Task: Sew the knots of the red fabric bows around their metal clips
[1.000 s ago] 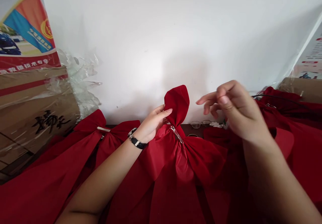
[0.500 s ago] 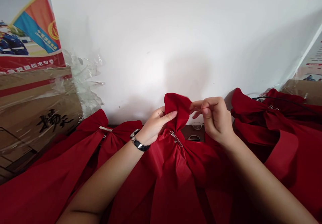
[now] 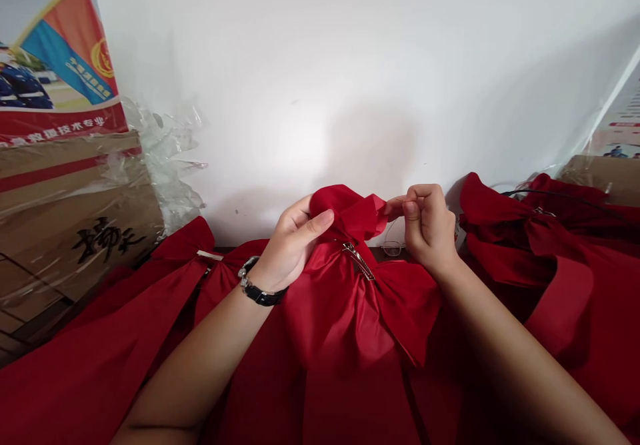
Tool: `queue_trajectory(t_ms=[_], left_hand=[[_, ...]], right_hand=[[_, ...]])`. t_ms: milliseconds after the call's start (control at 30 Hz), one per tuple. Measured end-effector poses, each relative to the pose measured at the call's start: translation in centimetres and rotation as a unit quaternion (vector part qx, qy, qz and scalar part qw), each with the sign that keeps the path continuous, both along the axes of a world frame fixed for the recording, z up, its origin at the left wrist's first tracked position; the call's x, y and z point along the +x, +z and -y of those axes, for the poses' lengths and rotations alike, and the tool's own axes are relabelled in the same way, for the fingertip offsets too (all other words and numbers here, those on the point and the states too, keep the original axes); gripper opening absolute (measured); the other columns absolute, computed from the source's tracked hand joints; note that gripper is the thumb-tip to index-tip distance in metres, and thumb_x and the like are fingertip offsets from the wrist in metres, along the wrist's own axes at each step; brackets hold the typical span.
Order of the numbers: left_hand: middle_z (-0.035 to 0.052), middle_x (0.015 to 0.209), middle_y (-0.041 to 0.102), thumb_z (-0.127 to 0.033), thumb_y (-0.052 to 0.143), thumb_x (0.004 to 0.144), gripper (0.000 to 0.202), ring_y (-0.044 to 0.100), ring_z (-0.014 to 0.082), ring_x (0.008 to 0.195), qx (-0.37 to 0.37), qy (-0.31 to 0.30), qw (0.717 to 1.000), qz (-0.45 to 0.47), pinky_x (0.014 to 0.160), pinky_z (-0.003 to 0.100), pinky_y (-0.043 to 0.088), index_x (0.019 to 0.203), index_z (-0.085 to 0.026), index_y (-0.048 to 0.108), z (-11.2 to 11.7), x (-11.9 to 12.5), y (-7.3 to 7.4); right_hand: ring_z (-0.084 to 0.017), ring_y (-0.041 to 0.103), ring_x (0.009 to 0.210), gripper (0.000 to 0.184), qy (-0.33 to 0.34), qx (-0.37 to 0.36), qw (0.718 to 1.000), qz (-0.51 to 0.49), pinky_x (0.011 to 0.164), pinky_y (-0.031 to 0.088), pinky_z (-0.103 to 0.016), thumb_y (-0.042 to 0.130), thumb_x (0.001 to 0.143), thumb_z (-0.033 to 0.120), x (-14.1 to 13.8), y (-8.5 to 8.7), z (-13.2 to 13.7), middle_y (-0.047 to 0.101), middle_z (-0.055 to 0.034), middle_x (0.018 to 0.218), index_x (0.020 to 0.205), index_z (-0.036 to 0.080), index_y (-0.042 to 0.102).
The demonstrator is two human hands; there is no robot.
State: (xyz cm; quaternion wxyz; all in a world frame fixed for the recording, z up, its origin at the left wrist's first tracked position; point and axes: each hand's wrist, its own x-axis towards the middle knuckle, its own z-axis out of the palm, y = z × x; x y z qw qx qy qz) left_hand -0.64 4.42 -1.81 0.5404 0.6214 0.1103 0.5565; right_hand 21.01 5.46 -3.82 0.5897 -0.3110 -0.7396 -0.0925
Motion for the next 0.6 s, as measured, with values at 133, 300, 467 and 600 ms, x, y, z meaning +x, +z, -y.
queue_trajectory(t_ms=[133,300,467,600], left_hand=[[0.0034,0.096,0.074,-0.033,0.066,0.085,0.016,0.069,0.0200,0.092,0.000,0.019,1.000,0.005,0.084,0.030,0.054,0.095,-0.021,0.070,0.3,-0.1,0.4],[0.0016,0.103,0.072,-0.030,0.065,0.086,0.016,0.066,0.0199,0.103,0.025,0.071,0.997,0.024,0.090,0.030,0.052,0.100,-0.023,0.068,0.5,0.5,0.3],[0.0009,0.096,0.073,-0.033,0.066,0.085,0.015,0.068,0.0187,0.096,-0.014,0.071,0.996,0.045,0.083,0.028,0.054,0.095,-0.022,0.068,0.7,1.0,-0.2],[0.0028,0.097,0.073,-0.034,0.066,0.085,0.019,0.069,0.0196,0.093,-0.076,0.017,0.996,0.030,0.080,0.029,0.055,0.098,-0.021,0.068,1.2,1.5,-0.5]], right_hand=[[-0.011,0.066,0.062,0.008,0.093,-0.042,0.995,-0.020,0.056,0.052,-0.023,0.037,0.100,0.026,-0.1,0.4,0.9,0.069,-0.0028,0.082,0.092,0.023,0.036],[-0.009,0.064,0.055,0.009,0.299,-0.146,0.942,-0.047,0.049,0.050,-0.022,0.035,0.101,0.026,-1.4,0.5,3.1,0.069,-0.0041,0.099,0.093,0.024,0.034],[-0.009,0.066,0.062,0.006,0.319,-0.139,0.937,-0.035,0.055,0.054,-0.023,0.035,0.101,0.023,-2.7,0.1,4.0,0.065,-0.0038,0.098,0.095,0.024,0.035],[-0.009,0.052,0.056,0.007,0.225,-0.033,0.974,-0.004,0.052,0.044,-0.022,0.037,0.100,0.022,-3.0,-0.5,3.7,0.053,0.0018,0.073,0.094,0.023,0.039]])
